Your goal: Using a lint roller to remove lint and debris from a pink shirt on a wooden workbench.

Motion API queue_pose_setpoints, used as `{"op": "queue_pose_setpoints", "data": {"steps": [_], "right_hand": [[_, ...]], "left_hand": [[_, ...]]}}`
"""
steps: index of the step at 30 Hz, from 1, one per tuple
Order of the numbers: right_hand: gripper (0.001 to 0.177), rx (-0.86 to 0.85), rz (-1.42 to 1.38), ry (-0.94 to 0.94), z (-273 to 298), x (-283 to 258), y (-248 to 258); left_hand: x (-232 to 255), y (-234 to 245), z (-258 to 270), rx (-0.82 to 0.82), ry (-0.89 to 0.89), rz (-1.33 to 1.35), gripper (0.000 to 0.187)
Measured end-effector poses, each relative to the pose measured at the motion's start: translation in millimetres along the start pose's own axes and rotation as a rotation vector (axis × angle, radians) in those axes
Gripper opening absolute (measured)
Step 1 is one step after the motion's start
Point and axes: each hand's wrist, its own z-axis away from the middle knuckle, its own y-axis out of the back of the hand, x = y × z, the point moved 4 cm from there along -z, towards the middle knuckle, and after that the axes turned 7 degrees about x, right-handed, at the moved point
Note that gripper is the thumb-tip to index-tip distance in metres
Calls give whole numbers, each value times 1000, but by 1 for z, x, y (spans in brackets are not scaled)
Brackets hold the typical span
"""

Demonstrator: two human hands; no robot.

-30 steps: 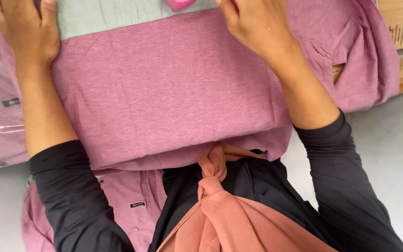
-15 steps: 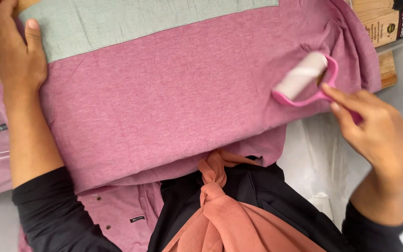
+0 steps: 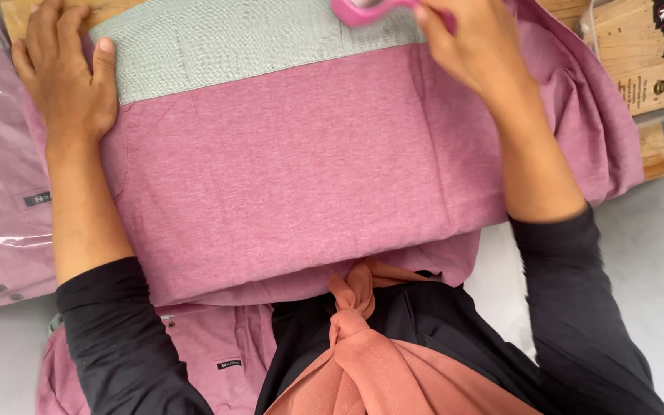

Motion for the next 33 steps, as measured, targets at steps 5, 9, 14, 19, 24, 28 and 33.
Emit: {"op": "queue_pose_setpoints", "data": {"steps": [5, 9, 14, 19, 24, 28, 33], "right_hand": [[36, -189, -226, -90, 104, 7, 84], [42, -309, -147, -428, 184, 45, 156], [40, -319, -14, -246, 164, 57, 166], [32, -342, -37, 172, 0, -54, 52], [22, -281, -354, 340, -93, -142, -86], [23, -226, -392, 313, -127, -192, -135], [26, -397, -469, 350, -115, -122, -109]], "left_hand": [[0, -2, 0, 17, -67, -44, 46], [3, -4, -1, 26, -86, -54, 46], [-3, -6, -2, 62, -56, -69, 40], [-9, 0, 0, 256, -104, 26, 38], [-6, 13, 1, 391, -83, 276, 45], [-22, 0, 1, 212, 83, 128, 47], [-14, 0, -1, 32, 137, -30, 58]]}}
